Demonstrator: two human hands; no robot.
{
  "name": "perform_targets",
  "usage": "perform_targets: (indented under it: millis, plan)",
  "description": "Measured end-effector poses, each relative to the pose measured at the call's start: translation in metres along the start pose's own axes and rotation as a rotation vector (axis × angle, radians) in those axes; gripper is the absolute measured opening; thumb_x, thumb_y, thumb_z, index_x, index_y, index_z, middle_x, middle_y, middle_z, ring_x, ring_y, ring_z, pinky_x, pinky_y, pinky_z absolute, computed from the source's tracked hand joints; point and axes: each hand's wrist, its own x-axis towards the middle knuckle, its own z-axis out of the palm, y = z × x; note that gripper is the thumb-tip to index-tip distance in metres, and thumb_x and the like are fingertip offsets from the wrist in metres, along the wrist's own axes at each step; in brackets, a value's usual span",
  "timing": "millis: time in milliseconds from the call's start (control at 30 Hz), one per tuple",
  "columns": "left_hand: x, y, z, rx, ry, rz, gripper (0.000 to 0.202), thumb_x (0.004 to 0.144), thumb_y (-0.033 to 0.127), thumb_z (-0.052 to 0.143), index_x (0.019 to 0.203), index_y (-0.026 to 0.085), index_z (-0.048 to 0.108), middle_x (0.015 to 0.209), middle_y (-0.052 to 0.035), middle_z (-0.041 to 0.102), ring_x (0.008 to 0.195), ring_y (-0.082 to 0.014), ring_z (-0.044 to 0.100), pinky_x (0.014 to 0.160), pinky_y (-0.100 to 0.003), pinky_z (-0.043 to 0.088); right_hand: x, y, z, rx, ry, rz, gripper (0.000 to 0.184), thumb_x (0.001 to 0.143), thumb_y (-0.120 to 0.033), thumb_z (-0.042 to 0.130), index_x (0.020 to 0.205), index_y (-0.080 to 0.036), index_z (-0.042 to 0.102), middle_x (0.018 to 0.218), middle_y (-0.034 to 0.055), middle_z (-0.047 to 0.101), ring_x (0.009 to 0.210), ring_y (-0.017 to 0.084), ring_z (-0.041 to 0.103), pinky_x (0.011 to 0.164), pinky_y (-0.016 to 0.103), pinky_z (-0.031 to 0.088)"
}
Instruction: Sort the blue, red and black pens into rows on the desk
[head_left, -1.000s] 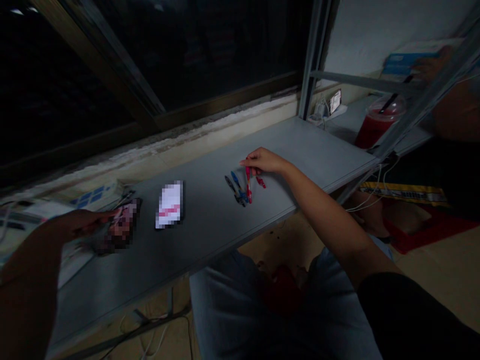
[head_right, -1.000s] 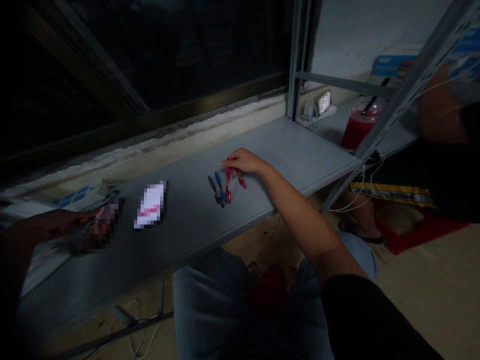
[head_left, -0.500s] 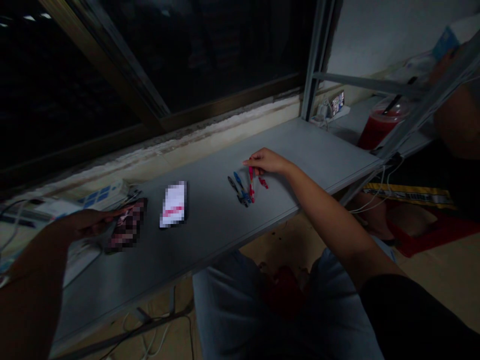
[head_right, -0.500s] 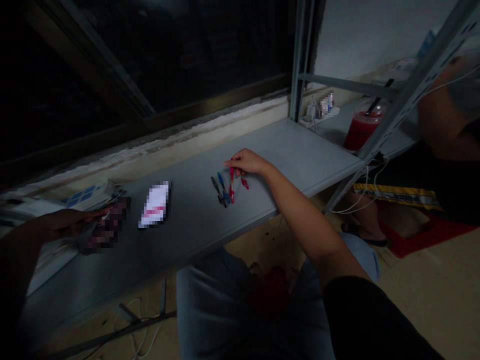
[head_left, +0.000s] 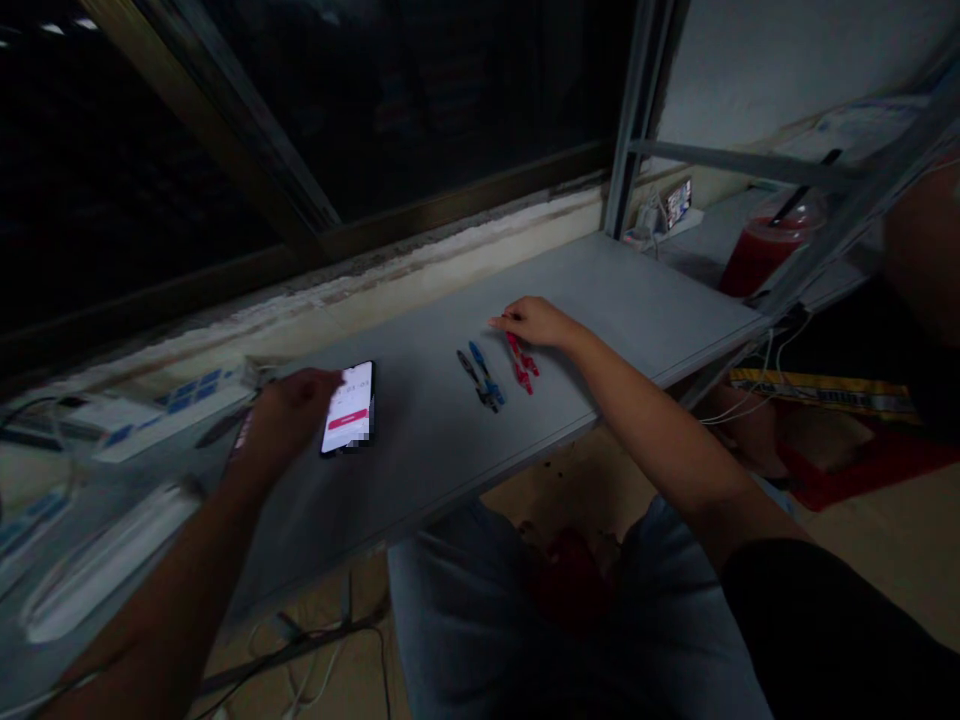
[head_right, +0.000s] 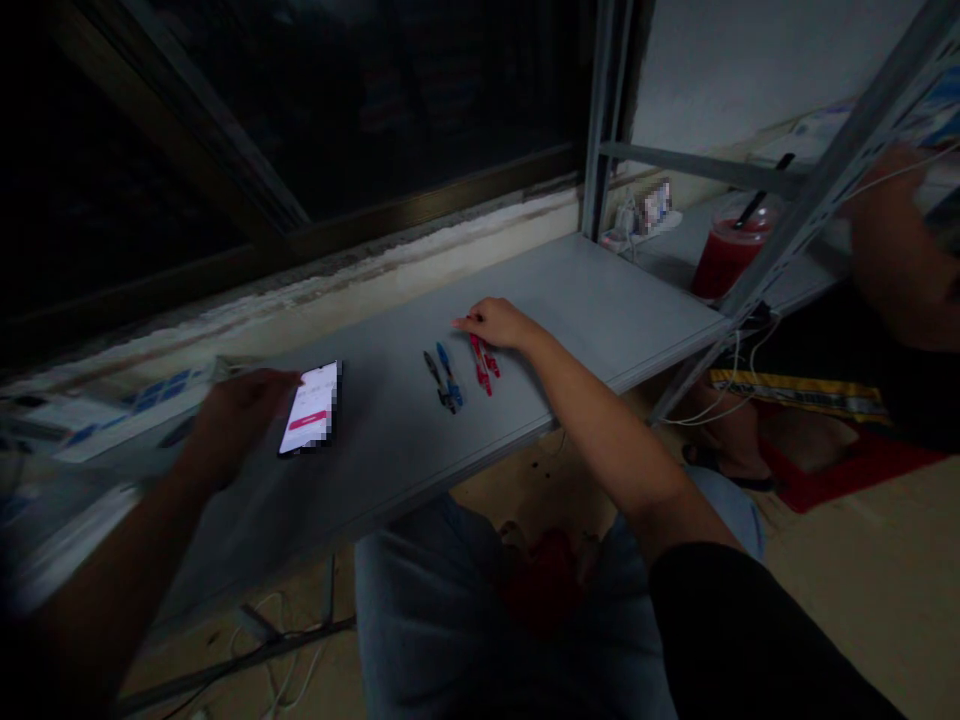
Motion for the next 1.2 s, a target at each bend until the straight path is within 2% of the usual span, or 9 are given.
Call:
perform_targets:
  millis: [67, 167, 233, 300, 433, 600, 900, 1033, 1200]
  plan:
    - [-0.012, 0.047, 0.033, -0.07, -0.051, 0.093, 0.049, 0.095, 0.063, 0.051, 0.097, 0.018, 0.071, 0.071, -0.0006, 0.069, 0.063, -0.0155, 0.061, 0.059, -0.023, 0.043, 0.0, 0.001, 0.001, -0.007, 0.018, 0.015, 0.042, 0.098, -0.043, 0.065, 0.066, -0.016, 0.058, 0.058, -0.0023, 0.052, 0.06, 0.012, 0.045, 0.065, 0.028, 0.032]
    - [-0.018, 0.113, 0.072, -0.119, -0.016, 0.317, 0.039, 0.097, 0.055, 0.054, 0.102, 0.019, 0.07, 0.079, -0.004, 0.07, 0.071, -0.0194, 0.064, 0.066, -0.028, 0.045, -0.002, 0.003, 0.003, 0.061, 0.054, 0.039, 0.03, 0.091, -0.04, 0.072, 0.08, -0.014, 0.062, 0.067, -0.0009, 0.059, 0.064, 0.013, 0.05, 0.067, 0.027, 0.035]
    - [-0.014, 0.142, 0.089, -0.091, -0.089, 0.389, 0.034, 0.097, 0.051, 0.058, 0.1, 0.02, 0.069, 0.079, -0.005, 0.07, 0.073, -0.0205, 0.065, 0.068, -0.029, 0.045, -0.003, 0.005, 0.004, 0.103, 0.02, 0.022, 0.029, 0.084, -0.038, 0.079, 0.086, -0.014, 0.062, 0.069, -0.002, 0.061, 0.063, 0.012, 0.051, 0.066, 0.026, 0.035]
    - [-0.007, 0.156, 0.1, -0.054, -0.166, 0.398, 0.03, 0.099, 0.048, 0.059, 0.095, 0.02, 0.068, 0.081, -0.006, 0.07, 0.076, -0.0215, 0.067, 0.07, -0.03, 0.047, -0.004, 0.006, 0.004, 0.114, -0.035, -0.007, 0.032, 0.077, -0.035, 0.084, 0.089, -0.015, 0.062, 0.07, -0.0035, 0.06, 0.063, 0.012, 0.051, 0.066, 0.025, 0.034]
    - [0.001, 0.154, 0.107, -0.024, -0.172, 0.418, 0.015, 0.097, 0.033, 0.063, 0.102, 0.019, 0.066, 0.093, -0.0076, 0.073, 0.086, -0.0228, 0.069, 0.08, -0.033, 0.05, -0.003, 0.007, 0.004, 0.096, -0.071, -0.034, 0.03, 0.078, -0.034, 0.084, 0.09, -0.015, 0.064, 0.069, -0.0033, 0.06, 0.063, 0.012, 0.052, 0.066, 0.027, 0.034]
    - [-0.006, 0.142, 0.096, 0.015, -0.203, 0.395, 0.028, 0.098, 0.036, 0.064, 0.116, 0.015, 0.06, 0.104, -0.0137, 0.074, 0.092, -0.0263, 0.072, 0.081, -0.035, 0.053, -0.003, 0.005, 0.003, 0.049, -0.053, -0.068, 0.022, 0.082, -0.032, 0.083, 0.087, -0.015, 0.069, 0.072, -0.0006, 0.06, 0.066, 0.013, 0.052, 0.068, 0.028, 0.034]
    - [-0.013, 0.146, 0.08, 0.289, -0.257, 0.353, 0.031, 0.102, 0.035, 0.051, 0.115, 0.013, 0.069, 0.101, -0.0173, 0.077, 0.09, -0.031, 0.076, 0.076, -0.037, 0.056, -0.005, 0.006, 0.007, -0.024, -0.014, -0.072, 0.016, 0.085, -0.027, 0.079, 0.091, -0.014, 0.071, 0.076, 0.0008, 0.059, 0.068, 0.014, 0.05, 0.071, 0.029, 0.035]
    - [-0.012, 0.149, 0.082, 0.305, -0.23, 0.345, 0.035, 0.099, 0.034, 0.05, 0.113, 0.01, 0.072, 0.101, -0.0204, 0.077, 0.09, -0.0359, 0.077, 0.075, -0.041, 0.057, -0.005, 0.007, 0.008, -0.065, 0.024, -0.101, 0.014, 0.085, -0.025, 0.075, 0.093, -0.014, 0.07, 0.077, 0.0011, 0.058, 0.07, 0.016, 0.05, 0.073, 0.029, 0.036]
    - [-0.006, 0.14, 0.085, 0.247, -0.17, 0.282, 0.036, 0.096, 0.041, 0.053, 0.097, 0.014, 0.076, 0.088, -0.016, 0.078, 0.083, -0.0331, 0.076, 0.075, -0.04, 0.057, -0.006, 0.003, 0.001, -0.1, 0.202, -0.214, 0.014, 0.095, -0.027, 0.064, 0.093, -0.014, 0.069, 0.083, 0.0061, 0.061, 0.081, 0.02, 0.053, 0.082, 0.031, 0.038]
